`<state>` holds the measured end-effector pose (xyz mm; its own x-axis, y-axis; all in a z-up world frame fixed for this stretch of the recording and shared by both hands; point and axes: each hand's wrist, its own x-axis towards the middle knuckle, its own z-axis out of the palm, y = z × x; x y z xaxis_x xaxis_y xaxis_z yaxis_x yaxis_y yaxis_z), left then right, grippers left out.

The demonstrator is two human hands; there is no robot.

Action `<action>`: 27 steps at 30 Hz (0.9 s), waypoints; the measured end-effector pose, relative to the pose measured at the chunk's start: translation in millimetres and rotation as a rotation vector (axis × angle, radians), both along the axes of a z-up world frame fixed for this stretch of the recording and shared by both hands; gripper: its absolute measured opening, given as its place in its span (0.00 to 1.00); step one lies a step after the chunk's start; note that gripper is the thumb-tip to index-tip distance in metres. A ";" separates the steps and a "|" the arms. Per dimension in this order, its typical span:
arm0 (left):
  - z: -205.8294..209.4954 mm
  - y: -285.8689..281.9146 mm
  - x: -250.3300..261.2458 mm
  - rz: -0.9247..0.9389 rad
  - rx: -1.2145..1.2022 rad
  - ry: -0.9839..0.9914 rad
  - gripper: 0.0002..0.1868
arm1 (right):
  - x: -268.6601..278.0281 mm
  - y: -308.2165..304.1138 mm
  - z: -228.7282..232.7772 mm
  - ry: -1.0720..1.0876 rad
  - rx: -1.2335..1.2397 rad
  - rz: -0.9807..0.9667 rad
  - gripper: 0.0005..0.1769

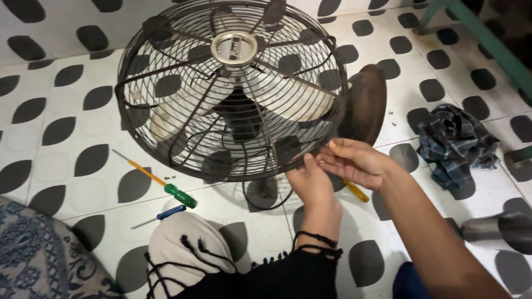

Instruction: The person uses a yellow screwdriver to tighten screws on the front grille of a standing electric fan. They work on multiple fasteners around the grille edge, repositioning the fan as needed to access different points.

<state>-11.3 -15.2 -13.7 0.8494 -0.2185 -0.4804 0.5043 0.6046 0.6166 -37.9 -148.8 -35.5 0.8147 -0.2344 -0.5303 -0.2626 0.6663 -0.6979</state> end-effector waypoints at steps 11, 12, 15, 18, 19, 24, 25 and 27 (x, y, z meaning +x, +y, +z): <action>-13.0 -5.7 0.2 -0.007 0.080 0.001 0.12 | 0.1 -12.4 -23.4 0.097 0.001 -0.105 0.17; -13.5 -6.2 0.7 -0.003 0.090 0.014 0.11 | -1.0 -14.0 -22.8 0.074 0.013 -0.088 0.20; -14.9 -7.3 0.3 -0.001 0.042 -0.023 0.13 | -7.6 -17.9 -18.6 0.038 -0.028 -0.043 0.24; -14.8 -9.1 0.4 0.021 0.047 0.013 0.14 | -14.0 -14.5 -11.4 0.065 -0.163 -0.047 0.23; -14.4 -10.0 0.3 0.014 0.067 0.018 0.13 | -17.5 -11.0 -8.5 0.076 -0.177 -0.072 0.22; -10.3 -15.0 0.5 0.025 0.112 0.058 0.10 | -22.2 13.7 9.3 0.074 -0.305 -0.166 0.20; -9.3 -15.1 0.4 0.031 0.106 0.051 0.10 | -21.2 18.1 13.4 0.068 -0.323 -0.173 0.19; -6.8 -14.5 0.8 0.044 0.092 0.035 0.10 | -19.7 24.7 22.1 0.078 -0.383 -0.174 0.17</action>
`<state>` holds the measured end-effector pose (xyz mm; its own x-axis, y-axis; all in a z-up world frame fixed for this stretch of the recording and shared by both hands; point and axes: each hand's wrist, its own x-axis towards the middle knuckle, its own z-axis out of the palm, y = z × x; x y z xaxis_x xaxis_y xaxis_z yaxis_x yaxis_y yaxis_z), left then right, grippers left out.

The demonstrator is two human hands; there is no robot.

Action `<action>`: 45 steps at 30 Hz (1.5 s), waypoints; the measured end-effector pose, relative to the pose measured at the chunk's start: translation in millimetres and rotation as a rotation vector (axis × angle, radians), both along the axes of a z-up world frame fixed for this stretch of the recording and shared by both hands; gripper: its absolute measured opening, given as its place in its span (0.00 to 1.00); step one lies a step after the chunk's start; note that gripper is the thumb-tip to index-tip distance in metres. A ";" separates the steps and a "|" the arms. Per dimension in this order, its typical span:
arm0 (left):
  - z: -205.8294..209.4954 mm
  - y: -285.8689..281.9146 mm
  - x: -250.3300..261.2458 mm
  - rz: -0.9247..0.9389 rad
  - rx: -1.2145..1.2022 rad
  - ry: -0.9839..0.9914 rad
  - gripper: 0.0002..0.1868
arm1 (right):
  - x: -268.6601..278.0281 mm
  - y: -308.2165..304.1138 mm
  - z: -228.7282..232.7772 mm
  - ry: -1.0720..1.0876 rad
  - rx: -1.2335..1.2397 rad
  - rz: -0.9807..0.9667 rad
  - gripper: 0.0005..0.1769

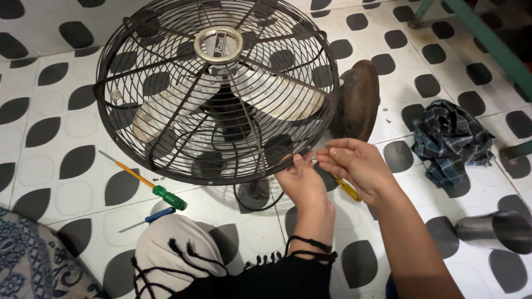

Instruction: The person uses a yellow screwdriver to tighten screws on the front grille of a standing electric fan. They work on multiple fasteners around the grille edge, repositioning the fan as needed to access different points.

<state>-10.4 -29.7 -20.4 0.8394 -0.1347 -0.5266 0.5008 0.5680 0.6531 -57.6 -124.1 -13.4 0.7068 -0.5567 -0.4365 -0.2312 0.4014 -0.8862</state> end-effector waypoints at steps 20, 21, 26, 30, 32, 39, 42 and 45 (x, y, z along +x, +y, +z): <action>8.2 9.5 -1.2 -0.015 -0.060 0.013 0.10 | 26.3 4.3 1.8 0.087 -0.028 0.012 0.08; 7.4 9.6 -1.0 -0.018 -0.059 0.017 0.10 | 27.5 3.0 1.3 0.107 -0.035 0.014 0.08; 6.6 11.6 0.7 -0.015 -0.089 0.040 0.11 | 33.7 -0.4 3.2 0.167 -0.082 0.046 0.07; 11.3 14.2 2.1 -0.033 -0.085 0.105 0.12 | 38.6 1.1 6.8 0.235 -0.155 0.051 0.08; 14.6 16.9 2.5 -0.033 -0.101 0.091 0.15 | 40.8 1.0 9.1 0.260 -0.182 0.063 0.08; 21.5 21.8 5.1 -0.095 -0.065 0.155 0.15 | 46.6 -3.7 10.5 0.349 -0.241 0.097 0.08; 20.8 20.1 5.2 -0.074 -0.082 0.150 0.15 | 45.4 -7.2 9.4 0.303 -0.173 0.103 0.06; 19.3 19.6 4.7 -0.039 -0.122 0.088 0.16 | 43.7 -8.4 8.0 0.290 -0.143 0.086 0.06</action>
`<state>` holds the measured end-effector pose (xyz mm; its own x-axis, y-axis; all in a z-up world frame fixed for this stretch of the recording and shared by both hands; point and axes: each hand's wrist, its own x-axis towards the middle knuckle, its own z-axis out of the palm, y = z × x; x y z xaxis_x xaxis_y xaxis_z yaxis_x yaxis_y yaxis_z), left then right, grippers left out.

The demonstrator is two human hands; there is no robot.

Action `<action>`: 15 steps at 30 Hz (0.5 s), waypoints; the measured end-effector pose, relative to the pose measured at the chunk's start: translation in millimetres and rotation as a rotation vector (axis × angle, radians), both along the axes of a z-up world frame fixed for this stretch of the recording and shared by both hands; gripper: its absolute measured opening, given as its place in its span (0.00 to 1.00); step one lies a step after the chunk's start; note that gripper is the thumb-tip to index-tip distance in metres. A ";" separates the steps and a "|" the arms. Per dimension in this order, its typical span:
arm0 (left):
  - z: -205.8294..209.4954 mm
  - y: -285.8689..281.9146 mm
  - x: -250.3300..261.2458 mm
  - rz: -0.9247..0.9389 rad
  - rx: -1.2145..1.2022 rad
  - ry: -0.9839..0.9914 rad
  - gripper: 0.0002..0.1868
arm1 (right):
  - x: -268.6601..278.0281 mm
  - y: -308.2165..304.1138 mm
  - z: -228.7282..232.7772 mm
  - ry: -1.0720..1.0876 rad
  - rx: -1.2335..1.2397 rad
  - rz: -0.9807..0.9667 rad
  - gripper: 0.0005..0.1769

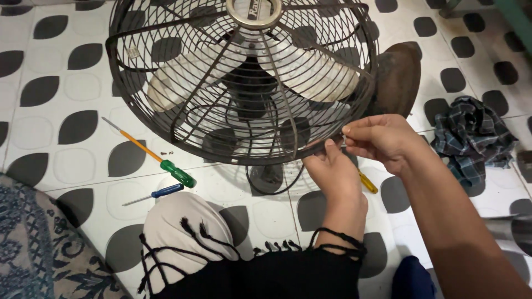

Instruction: The person uses a yellow screwdriver to tighten screws on the front grille of a standing electric fan. They work on multiple fasteners around the grille edge, repositioning the fan as needed to access different points.

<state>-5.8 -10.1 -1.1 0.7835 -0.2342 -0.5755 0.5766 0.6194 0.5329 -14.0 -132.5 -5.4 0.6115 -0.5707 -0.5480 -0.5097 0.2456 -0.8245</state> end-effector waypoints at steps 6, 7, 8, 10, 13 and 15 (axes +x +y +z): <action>4.0 4.6 -0.2 -0.054 0.016 0.080 0.17 | -3.2 6.7 1.6 0.039 -0.074 -0.012 0.07; 4.8 5.9 -0.2 -0.057 0.035 0.079 0.16 | -4.2 9.1 1.9 0.037 -0.093 0.000 0.07; 5.4 6.9 -0.4 -0.061 0.055 0.078 0.16 | -4.5 11.4 2.2 0.036 -0.112 0.011 0.07; 5.8 6.7 -1.0 -0.083 0.066 0.095 0.14 | -3.3 14.5 2.8 0.053 -0.153 0.034 0.06; 2.6 7.6 -3.9 -0.083 0.035 0.112 0.14 | -1.1 22.3 2.2 0.065 -0.180 0.040 0.06; 0.0 5.8 -4.4 -0.024 -0.005 0.064 0.13 | -0.9 24.5 4.7 0.054 -0.159 0.024 0.07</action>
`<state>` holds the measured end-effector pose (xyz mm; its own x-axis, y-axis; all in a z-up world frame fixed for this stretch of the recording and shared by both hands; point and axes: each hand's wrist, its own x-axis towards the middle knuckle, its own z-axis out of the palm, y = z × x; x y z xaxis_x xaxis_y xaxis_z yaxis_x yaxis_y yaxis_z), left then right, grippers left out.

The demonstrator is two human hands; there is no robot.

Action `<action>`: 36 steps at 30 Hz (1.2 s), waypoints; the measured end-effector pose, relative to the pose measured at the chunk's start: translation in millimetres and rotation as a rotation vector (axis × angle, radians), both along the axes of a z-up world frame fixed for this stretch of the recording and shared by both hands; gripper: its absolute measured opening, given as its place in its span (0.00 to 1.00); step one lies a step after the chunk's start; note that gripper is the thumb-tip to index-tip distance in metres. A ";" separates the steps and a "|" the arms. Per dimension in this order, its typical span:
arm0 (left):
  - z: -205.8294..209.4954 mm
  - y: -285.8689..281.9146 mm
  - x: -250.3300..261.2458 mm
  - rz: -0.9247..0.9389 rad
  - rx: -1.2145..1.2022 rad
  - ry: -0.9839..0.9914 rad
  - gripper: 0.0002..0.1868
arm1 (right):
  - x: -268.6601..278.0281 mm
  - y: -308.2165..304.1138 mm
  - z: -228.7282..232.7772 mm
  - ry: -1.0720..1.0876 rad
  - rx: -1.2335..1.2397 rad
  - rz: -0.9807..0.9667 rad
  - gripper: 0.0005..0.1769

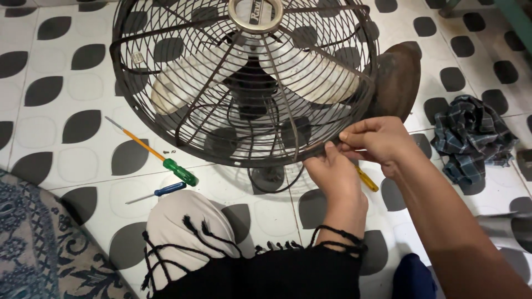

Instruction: The person uses a yellow screwdriver to tighten screws on the front grille of a standing electric fan. They work on multiple fasteners around the grille edge, repositioning the fan as needed to access different points.

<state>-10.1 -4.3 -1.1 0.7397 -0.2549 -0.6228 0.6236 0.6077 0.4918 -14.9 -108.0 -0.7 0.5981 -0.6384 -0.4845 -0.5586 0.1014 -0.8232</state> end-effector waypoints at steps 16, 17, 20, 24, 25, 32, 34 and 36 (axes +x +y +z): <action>0.7 -5.8 9.6 -0.027 0.031 -0.019 0.17 | -7.8 19.6 17.0 -0.103 -0.617 0.147 0.07; 0.7 -6.0 9.9 -0.020 0.022 -0.030 0.17 | -8.3 21.9 17.7 -0.053 -0.720 0.155 0.07; -0.8 -5.7 8.4 0.003 0.013 -0.063 0.17 | -11.3 24.4 20.6 -0.048 -0.879 0.214 0.08; -2.5 -6.3 7.4 -0.006 0.024 -0.057 0.17 | -14.7 24.5 20.1 -0.216 -0.870 0.270 0.08; -2.2 -6.4 7.4 -0.007 0.029 -0.060 0.16 | -16.0 25.8 18.8 -0.232 -0.861 0.259 0.08; 4.5 -2.6 7.2 -0.038 0.012 -0.021 0.20 | -15.2 34.9 16.4 -0.212 -0.837 0.185 0.08; 6.4 -2.1 6.9 -0.026 0.000 -0.027 0.21 | -13.9 40.9 16.3 -0.219 -0.853 0.154 0.09; 6.3 -1.8 6.8 -0.011 -0.002 -0.063 0.22 | -12.3 45.0 17.8 -0.207 -0.870 0.138 0.09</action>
